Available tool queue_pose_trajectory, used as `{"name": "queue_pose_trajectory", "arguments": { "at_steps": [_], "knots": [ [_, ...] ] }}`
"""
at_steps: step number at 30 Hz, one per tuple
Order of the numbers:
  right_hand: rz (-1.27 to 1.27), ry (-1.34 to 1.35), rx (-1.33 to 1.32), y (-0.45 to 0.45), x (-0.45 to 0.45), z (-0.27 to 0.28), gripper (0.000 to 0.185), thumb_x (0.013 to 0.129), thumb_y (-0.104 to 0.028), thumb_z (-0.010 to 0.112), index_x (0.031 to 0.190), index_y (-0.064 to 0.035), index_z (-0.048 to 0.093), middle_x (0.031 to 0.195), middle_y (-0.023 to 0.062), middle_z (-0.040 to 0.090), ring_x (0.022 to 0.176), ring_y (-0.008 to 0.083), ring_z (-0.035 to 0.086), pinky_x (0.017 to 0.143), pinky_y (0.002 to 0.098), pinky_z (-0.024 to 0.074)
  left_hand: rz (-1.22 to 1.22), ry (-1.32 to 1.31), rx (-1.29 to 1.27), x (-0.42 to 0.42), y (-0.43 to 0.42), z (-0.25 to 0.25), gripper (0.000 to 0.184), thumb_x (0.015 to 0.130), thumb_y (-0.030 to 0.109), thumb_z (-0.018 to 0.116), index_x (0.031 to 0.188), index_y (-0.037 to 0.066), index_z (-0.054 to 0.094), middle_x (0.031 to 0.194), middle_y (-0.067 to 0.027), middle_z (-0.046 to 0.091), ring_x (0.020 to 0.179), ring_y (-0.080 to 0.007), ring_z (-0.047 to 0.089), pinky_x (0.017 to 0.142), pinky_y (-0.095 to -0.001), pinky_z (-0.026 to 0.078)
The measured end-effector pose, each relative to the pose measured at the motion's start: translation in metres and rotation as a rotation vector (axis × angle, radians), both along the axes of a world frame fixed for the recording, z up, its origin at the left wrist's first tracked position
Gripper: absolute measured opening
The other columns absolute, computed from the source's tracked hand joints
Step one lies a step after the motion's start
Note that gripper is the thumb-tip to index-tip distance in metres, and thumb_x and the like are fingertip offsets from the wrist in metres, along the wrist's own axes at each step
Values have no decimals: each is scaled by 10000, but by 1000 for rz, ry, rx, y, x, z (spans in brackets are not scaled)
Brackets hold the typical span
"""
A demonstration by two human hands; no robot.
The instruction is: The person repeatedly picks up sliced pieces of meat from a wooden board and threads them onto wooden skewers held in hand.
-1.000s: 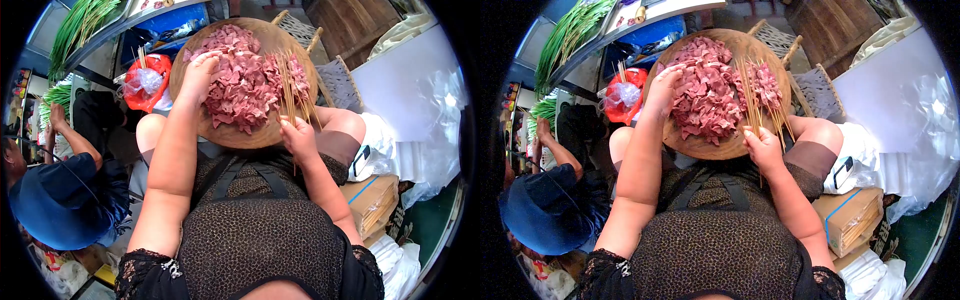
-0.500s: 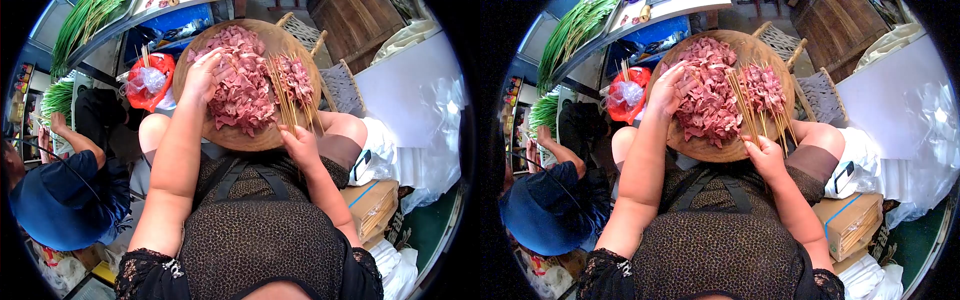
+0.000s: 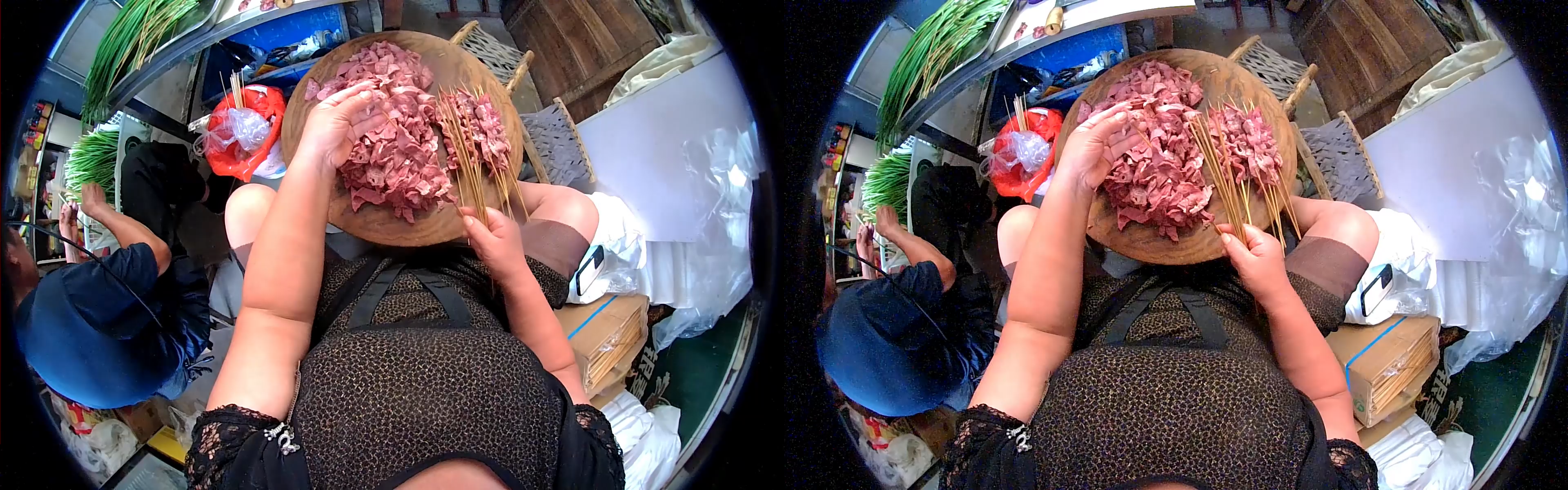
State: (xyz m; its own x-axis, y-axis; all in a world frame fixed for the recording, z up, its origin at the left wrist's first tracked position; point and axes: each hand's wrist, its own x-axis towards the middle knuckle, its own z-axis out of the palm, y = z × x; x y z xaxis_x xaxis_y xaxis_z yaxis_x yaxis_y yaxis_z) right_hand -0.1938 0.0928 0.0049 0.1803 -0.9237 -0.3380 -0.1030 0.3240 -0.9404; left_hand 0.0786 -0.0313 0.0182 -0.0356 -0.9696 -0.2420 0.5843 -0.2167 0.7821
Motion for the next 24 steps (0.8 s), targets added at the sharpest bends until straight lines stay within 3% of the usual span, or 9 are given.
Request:
{"name": "queue_pose_trajectory", "arguments": {
  "at_steps": [4, 10, 20, 24],
  "knots": [
    [-3, 12, -34, -1, -7, -8, 201, 863, -121, 568, 1024, -7, 609, 687, -83, 493, 570, 7, 405, 515, 159, 331, -55, 31, -14, -2, 2, -2, 236, 832, 60, 582, 1054, -15, 558, 928, -116, 632, 859, -245, 635, 760, -353, 533],
    [-18, 13, -68, -2, -8, -6, 194, 861, -120, 574, 1014, -8, 615, 686, -93, 480, 571, 3, 388, 514, 160, 323, -136, -1, -10, -6, 5, 4, 290, 847, 82, 563, 1119, -11, 525, 981, -131, 626, 896, -242, 630, 784, -343, 535],
    [-9, 54, -98, -3, 0, 3, 195, 859, -118, 576, 1014, -5, 613, 691, -92, 485, 575, 2, 388, 514, 158, 321, -206, 55, 39, -14, 10, 6, 237, 822, 88, 608, 1042, 6, 579, 954, -90, 633, 869, -212, 624, 770, -357, 533],
    [-24, -5, -30, -6, 3, 2, 189, 861, -128, 574, 1009, -16, 611, 701, -82, 506, 557, 5, 398, 497, 157, 323, -218, -36, 67, -20, 11, -4, 278, 834, 134, 606, 1071, -2, 554, 977, -100, 622, 890, -224, 617, 765, -370, 530]
  ]
}}
